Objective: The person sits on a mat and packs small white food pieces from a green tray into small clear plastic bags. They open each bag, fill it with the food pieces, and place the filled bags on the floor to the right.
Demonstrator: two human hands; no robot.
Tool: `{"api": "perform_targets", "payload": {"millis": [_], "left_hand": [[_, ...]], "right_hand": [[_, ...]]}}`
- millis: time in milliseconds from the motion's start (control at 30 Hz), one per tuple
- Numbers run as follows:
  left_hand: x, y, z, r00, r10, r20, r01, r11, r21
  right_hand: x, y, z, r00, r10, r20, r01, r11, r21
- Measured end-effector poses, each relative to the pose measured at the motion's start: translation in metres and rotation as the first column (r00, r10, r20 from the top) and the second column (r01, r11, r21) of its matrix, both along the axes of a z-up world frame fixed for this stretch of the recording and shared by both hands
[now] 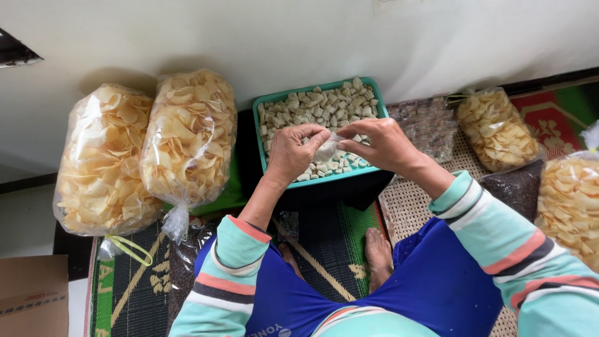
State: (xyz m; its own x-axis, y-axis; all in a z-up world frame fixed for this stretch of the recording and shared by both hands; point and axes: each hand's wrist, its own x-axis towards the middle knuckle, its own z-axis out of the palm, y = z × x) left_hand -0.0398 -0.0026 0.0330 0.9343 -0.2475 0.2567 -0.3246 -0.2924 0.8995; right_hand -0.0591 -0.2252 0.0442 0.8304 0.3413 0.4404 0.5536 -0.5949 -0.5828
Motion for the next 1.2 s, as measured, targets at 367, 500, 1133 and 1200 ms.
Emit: {"api": "perform_targets", "payload": {"millis": [367, 500, 1133, 1200], "left_hand": [[-0.013, 0.007, 0.019, 0.996, -0.076, -0.056, 0.049, 0.923, -0.382], [-0.019, 0.047, 0.036, 0.996, 0.073, 0.045, -0.046, 0.896, -0.442], [-0.13, 0.127, -0.003, 0.901, 0.342, -0.268, -0.402, 0.89, -0.216], [-0.129, 0.125, -0.003, 0.89, 0.351, -0.293, -0.42, 0.88, -0.223]], "right_hand": [[-0.001, -0.011, 0.018, 0.998, 0.054, 0.034, -0.051, 0.997, -0.063], [-0.01, -0.062, 0.033, 0.994, -0.112, -0.01, 0.113, 0.987, 0.117], [-0.06, -0.195, -0.207, 0.422, -0.578, -0.698, 0.307, 0.816, -0.489], [-0.054, -0.189, -0.222, 0.473, -0.57, -0.672, 0.273, 0.82, -0.503]]}}
